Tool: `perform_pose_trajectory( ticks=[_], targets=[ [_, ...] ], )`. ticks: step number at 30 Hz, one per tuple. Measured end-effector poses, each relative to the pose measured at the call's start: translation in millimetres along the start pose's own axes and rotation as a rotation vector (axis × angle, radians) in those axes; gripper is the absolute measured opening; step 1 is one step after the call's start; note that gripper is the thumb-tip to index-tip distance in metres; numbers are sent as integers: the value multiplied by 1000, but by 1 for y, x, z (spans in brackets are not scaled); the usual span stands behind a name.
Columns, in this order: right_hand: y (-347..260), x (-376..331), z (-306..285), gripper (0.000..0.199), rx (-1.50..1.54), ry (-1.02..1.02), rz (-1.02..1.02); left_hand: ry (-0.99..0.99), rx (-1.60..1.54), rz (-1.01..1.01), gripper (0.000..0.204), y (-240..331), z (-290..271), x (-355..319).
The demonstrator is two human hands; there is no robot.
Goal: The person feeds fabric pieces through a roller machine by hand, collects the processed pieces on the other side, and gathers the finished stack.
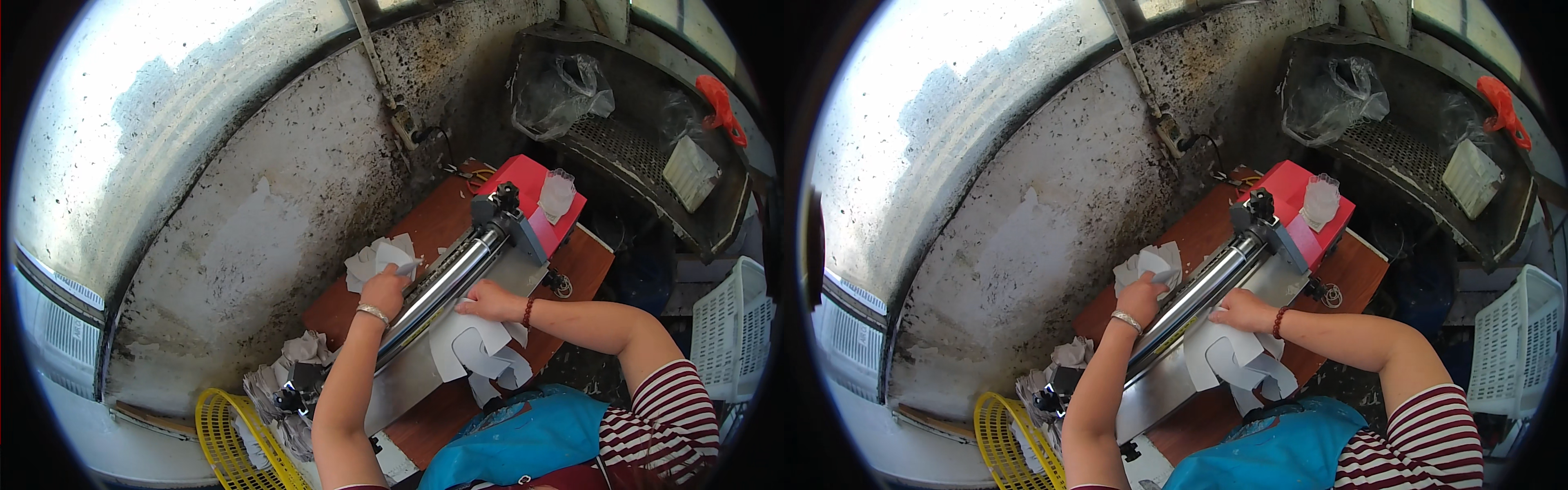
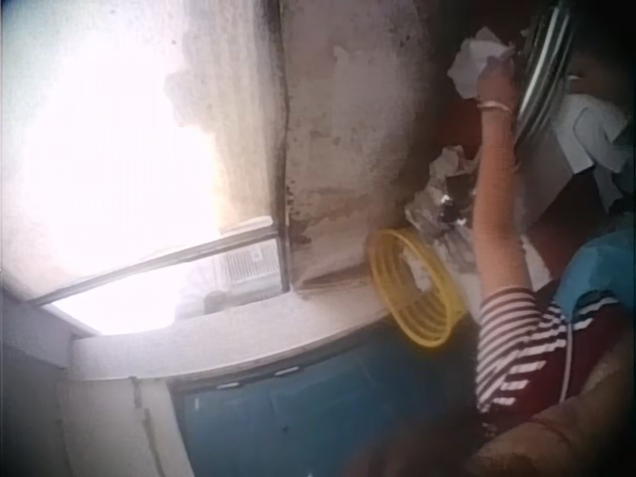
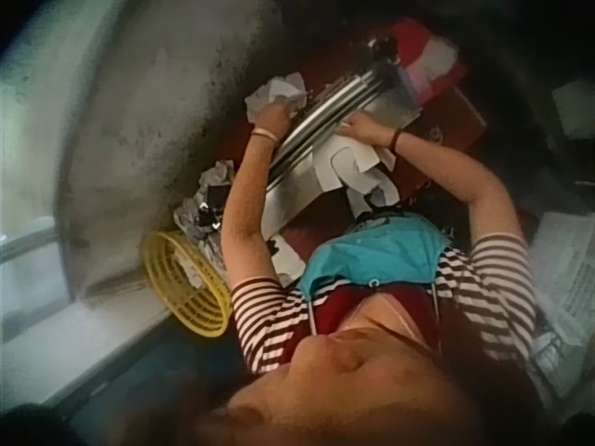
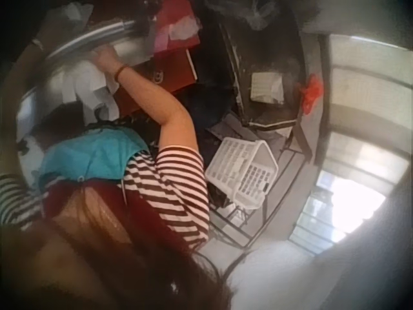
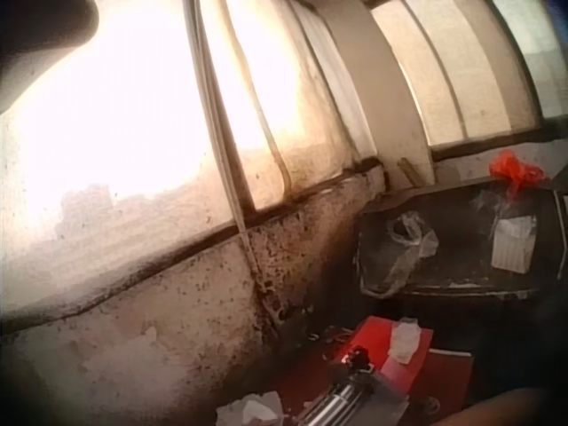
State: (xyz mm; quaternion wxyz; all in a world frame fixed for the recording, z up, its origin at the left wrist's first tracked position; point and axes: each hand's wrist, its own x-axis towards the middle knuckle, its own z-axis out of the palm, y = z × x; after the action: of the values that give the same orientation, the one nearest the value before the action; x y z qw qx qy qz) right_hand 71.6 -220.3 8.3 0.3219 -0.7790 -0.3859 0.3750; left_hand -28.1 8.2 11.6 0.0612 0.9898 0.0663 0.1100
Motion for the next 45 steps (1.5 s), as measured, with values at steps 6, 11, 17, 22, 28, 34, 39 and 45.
perform_pose_trajectory(
  ticks=[6,11,17,22,28,34,39,45],
  targets=[
    [10,13,9,32,64,113,-150,-571,-319,-129,29,-7,16,8],
    [6,-2,-5,27,265,-80,74,-542,-429,-333,39,4,9,12],
    [11,7,-2,19,351,-14,87,-525,-411,-298,37,0,20,15],
    [20,-12,-2,23,371,46,-58,-224,-430,-383,27,-13,23,10],
    [12,-24,-8,28,184,104,-12,134,-439,-496,31,-6,-3,14],
    [10,-12,-7,33,24,-28,33,344,-214,-299,49,7,-19,10],
    [11,10,1,34,26,-2,12,-83,-41,-121,43,4,4,6],
    [23,14,10,30,485,-1,36,-470,-329,-218,28,-3,23,15]
  ],
)
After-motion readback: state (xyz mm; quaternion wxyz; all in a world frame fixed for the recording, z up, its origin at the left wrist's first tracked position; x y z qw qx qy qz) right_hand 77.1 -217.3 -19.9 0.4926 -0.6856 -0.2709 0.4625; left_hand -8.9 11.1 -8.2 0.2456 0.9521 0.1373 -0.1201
